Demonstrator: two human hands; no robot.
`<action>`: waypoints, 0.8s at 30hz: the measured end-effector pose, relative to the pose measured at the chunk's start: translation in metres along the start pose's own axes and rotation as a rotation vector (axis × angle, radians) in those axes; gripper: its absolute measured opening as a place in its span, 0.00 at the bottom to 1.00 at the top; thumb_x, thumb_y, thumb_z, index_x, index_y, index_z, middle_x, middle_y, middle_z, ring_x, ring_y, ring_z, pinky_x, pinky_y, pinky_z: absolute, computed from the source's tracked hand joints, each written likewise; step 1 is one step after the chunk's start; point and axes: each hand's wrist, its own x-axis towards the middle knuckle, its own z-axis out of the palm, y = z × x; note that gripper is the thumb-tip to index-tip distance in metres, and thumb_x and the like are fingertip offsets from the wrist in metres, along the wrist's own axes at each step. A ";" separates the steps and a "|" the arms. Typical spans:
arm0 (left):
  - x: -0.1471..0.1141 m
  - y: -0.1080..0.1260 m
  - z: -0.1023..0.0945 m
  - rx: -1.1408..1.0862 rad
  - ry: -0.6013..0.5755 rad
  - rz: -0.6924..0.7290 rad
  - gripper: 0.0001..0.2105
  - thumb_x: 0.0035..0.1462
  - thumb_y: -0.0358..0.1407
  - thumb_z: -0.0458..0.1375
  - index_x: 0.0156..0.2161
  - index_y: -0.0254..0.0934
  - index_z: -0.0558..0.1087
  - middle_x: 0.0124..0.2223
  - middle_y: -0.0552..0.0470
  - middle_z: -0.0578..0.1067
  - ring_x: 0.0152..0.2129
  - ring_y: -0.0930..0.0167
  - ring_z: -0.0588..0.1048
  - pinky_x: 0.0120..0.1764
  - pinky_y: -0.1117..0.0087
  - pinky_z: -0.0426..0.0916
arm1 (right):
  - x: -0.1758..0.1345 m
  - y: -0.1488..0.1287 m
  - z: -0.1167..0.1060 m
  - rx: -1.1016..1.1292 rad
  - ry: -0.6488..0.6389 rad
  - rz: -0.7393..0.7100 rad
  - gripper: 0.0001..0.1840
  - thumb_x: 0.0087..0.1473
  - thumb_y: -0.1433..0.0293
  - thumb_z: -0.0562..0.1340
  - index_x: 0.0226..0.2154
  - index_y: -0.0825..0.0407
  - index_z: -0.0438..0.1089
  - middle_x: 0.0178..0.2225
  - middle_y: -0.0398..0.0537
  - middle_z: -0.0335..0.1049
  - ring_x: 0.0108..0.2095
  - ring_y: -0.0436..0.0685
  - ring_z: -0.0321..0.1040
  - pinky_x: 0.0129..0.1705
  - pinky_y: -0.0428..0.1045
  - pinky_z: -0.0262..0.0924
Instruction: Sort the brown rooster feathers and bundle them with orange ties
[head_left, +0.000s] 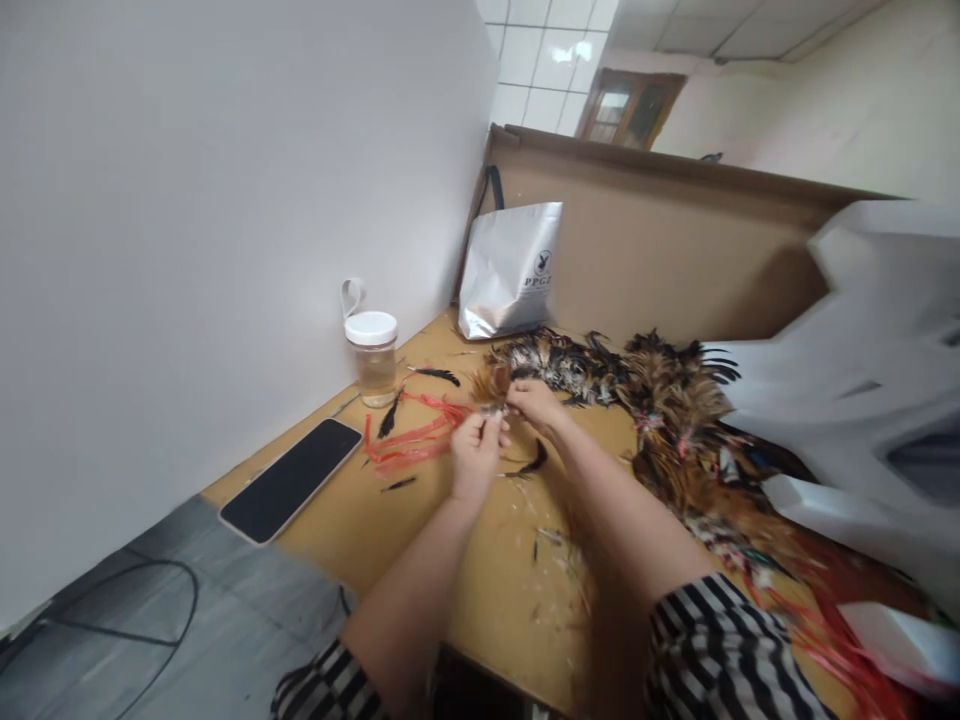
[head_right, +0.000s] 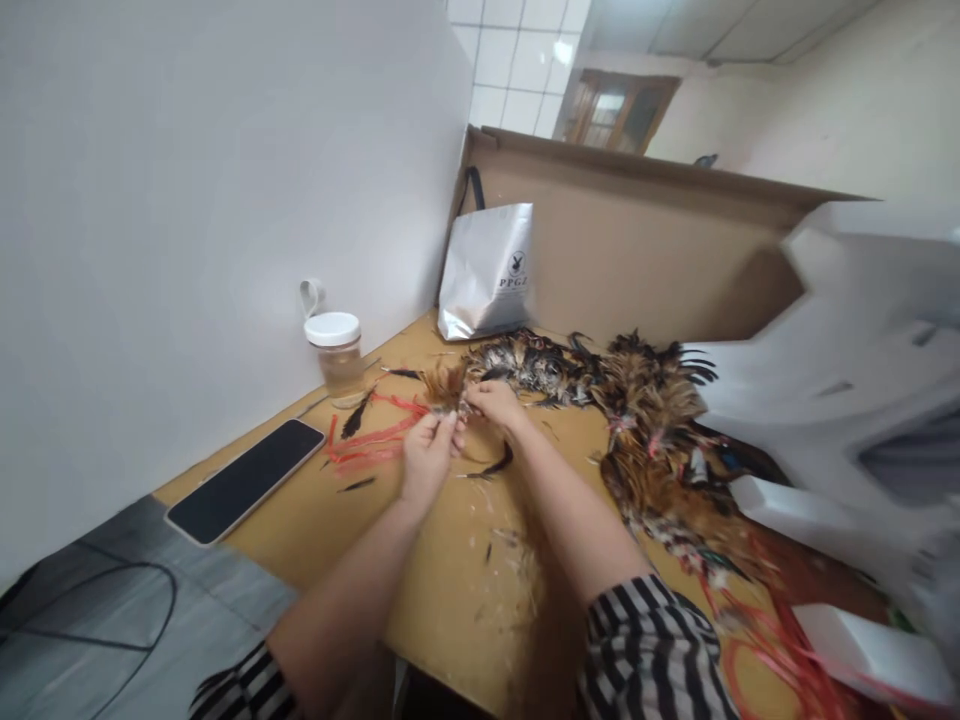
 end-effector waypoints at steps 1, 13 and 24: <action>0.002 -0.001 0.000 -0.027 0.016 -0.031 0.12 0.50 0.42 0.54 0.29 0.32 0.68 0.24 0.53 0.70 0.15 0.79 0.65 0.18 0.77 0.58 | -0.011 0.000 -0.011 0.055 0.020 0.028 0.13 0.39 0.64 0.64 0.17 0.56 0.63 0.10 0.36 0.54 0.12 0.41 0.47 0.13 0.40 0.42; -0.005 -0.023 -0.004 -0.088 -0.052 -0.197 0.12 0.43 0.40 0.60 0.30 0.31 0.70 0.25 0.52 0.72 0.15 0.80 0.65 0.17 0.79 0.56 | -0.143 0.054 -0.050 0.327 0.167 0.201 0.13 0.36 0.63 0.65 0.24 0.56 0.68 0.14 0.42 0.62 0.14 0.45 0.55 0.16 0.41 0.49; -0.020 -0.023 0.040 -0.109 -0.353 -0.369 0.14 0.43 0.40 0.62 0.32 0.30 0.71 0.28 0.49 0.73 0.19 0.79 0.70 0.20 0.80 0.60 | -0.166 0.058 -0.063 -0.295 0.221 -0.129 0.11 0.43 0.65 0.58 0.26 0.56 0.70 0.23 0.44 0.68 0.22 0.48 0.60 0.26 0.43 0.54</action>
